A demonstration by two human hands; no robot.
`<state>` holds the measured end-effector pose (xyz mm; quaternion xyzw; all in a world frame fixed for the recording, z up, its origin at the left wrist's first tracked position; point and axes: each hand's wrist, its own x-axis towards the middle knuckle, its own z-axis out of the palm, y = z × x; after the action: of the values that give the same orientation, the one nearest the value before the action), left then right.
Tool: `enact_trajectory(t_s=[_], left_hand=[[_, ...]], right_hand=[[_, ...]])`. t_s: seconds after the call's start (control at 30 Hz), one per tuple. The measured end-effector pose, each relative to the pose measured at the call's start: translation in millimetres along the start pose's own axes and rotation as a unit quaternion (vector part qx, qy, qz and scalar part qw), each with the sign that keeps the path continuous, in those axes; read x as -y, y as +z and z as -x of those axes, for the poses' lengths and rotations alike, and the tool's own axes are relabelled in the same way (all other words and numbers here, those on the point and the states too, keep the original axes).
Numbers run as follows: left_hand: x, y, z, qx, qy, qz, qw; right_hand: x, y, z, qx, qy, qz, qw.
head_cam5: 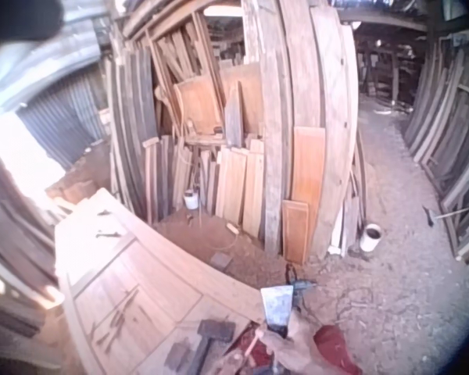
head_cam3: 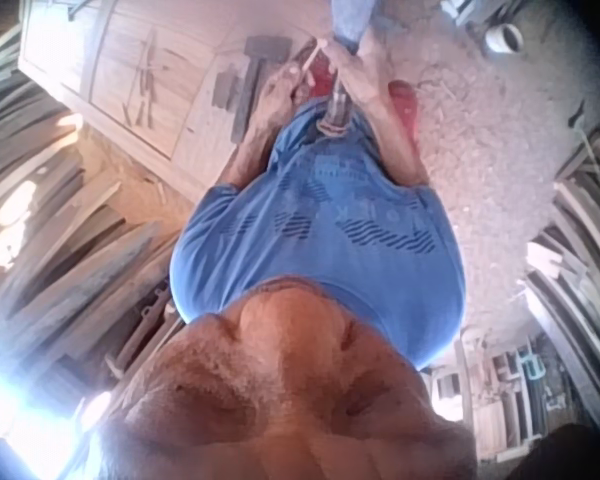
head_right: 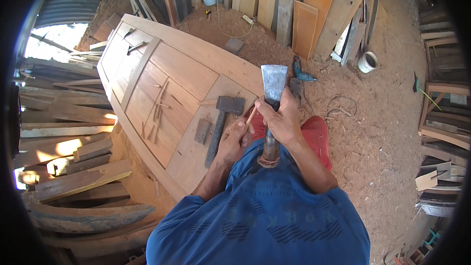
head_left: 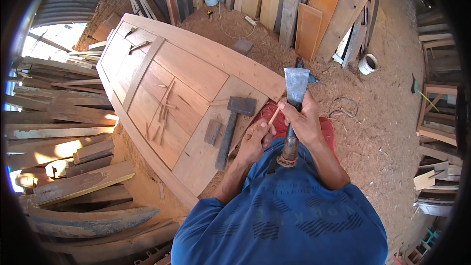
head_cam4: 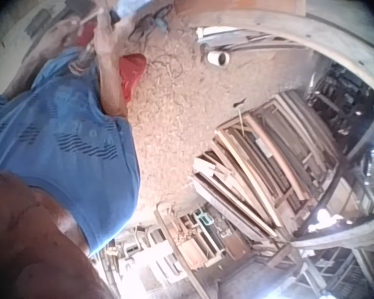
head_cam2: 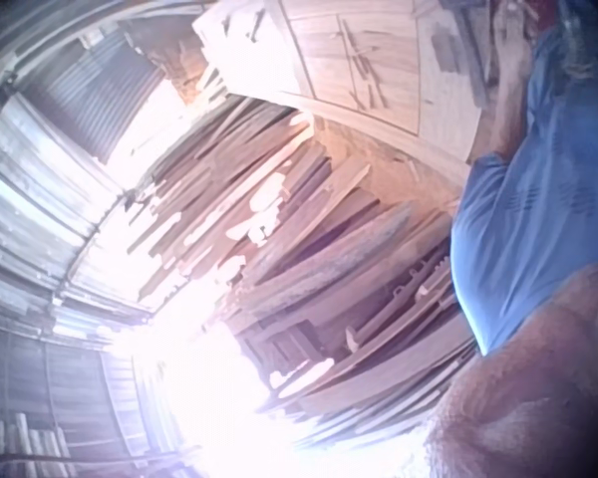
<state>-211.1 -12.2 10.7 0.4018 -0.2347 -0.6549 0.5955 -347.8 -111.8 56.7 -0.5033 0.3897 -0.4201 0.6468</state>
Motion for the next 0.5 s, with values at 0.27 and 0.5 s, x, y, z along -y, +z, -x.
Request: enact_trajectory(t_s=[0.27, 0.5], left_hand=[[-5.2, -7.9, -10.2, -0.016, -0.034, 0.119, 0.992], [-16.4, -4.9, -0.3, -0.091, 0.058, -0.083, 0.991]], right_hand=[[4.8, 12.0, 24.3, 0.049, 0.122, -0.270, 0.954], [22.0, 37.6, 57.9, 0.191, 0.223, -0.256, 0.921]])
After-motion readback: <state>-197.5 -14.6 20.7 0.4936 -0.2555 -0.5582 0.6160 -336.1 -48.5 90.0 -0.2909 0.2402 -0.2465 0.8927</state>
